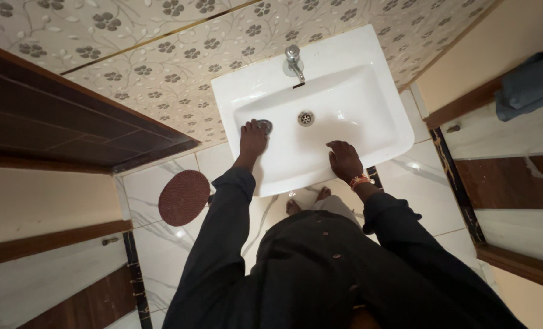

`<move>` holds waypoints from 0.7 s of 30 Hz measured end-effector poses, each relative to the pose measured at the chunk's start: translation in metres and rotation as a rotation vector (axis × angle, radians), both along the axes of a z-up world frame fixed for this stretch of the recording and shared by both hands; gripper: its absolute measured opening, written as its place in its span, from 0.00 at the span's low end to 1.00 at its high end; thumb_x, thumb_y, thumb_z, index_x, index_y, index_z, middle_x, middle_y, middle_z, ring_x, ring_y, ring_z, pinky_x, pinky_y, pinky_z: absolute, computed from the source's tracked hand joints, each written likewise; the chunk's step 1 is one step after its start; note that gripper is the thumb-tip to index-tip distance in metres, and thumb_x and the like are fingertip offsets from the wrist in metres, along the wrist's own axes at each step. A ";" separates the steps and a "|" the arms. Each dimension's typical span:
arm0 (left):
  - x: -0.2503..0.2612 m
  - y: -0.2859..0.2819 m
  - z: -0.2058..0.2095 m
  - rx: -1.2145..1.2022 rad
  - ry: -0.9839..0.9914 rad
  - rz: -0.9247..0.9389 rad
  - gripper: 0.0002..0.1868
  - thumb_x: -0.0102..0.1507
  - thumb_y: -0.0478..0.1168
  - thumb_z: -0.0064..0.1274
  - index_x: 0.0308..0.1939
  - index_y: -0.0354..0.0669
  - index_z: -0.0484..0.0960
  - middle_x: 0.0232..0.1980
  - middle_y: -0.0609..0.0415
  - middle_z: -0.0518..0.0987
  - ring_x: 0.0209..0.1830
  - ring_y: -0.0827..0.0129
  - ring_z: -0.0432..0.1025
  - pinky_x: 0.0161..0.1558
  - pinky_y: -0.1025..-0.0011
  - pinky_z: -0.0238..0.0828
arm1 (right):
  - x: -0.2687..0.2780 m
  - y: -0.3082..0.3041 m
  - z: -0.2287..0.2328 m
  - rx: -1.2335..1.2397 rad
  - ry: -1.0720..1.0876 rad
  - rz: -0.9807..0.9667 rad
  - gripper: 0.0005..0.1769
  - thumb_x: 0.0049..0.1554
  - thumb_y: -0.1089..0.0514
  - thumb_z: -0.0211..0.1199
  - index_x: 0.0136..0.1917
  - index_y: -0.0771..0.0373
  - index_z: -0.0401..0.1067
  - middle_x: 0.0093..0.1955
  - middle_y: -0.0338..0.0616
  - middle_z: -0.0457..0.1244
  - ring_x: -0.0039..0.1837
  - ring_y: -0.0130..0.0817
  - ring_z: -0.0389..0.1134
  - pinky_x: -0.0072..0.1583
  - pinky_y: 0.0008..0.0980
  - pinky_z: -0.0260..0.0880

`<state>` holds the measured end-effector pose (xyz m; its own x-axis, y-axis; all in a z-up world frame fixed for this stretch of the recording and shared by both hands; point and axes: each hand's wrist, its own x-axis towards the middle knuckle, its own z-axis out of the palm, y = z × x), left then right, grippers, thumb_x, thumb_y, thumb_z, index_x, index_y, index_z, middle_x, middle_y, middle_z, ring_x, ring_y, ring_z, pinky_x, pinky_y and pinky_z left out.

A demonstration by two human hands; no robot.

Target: The person scrubs a white bathroom sink using a small brush and water from the tap. They repeatedly wet the brush and scrub the basin, faucet, and drain area.

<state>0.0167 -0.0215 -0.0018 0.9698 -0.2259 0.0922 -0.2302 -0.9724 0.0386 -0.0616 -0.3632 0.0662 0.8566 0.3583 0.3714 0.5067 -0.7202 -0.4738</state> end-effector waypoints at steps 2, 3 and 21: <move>-0.007 -0.008 -0.008 -0.090 0.058 -0.042 0.30 0.59 0.48 0.58 0.63 0.44 0.76 0.63 0.34 0.73 0.55 0.42 0.70 0.50 0.45 0.67 | -0.001 -0.002 -0.002 0.005 0.021 -0.004 0.16 0.58 0.65 0.59 0.60 0.63 0.70 0.57 0.49 0.66 0.60 0.48 0.66 0.62 0.47 0.66; -0.010 -0.018 -0.012 -0.121 0.215 -0.038 0.27 0.62 0.49 0.56 0.64 0.45 0.76 0.64 0.36 0.74 0.56 0.43 0.71 0.53 0.46 0.68 | 0.000 -0.001 -0.002 0.002 0.026 -0.010 0.16 0.58 0.65 0.58 0.60 0.62 0.71 0.57 0.49 0.66 0.61 0.48 0.66 0.63 0.47 0.66; 0.003 0.005 -0.004 -0.034 -0.009 -0.036 0.33 0.56 0.49 0.64 0.62 0.44 0.75 0.68 0.36 0.71 0.62 0.43 0.68 0.58 0.48 0.68 | -0.002 -0.004 -0.006 -0.002 0.022 -0.013 0.23 0.62 0.57 0.59 0.69 0.65 0.65 0.67 0.54 0.62 0.69 0.53 0.62 0.69 0.50 0.60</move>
<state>0.0197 -0.0165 -0.0056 0.9603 -0.2571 0.1087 -0.2653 -0.9617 0.0691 -0.0635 -0.3669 0.0601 0.8692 0.3476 0.3517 0.4866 -0.7278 -0.4832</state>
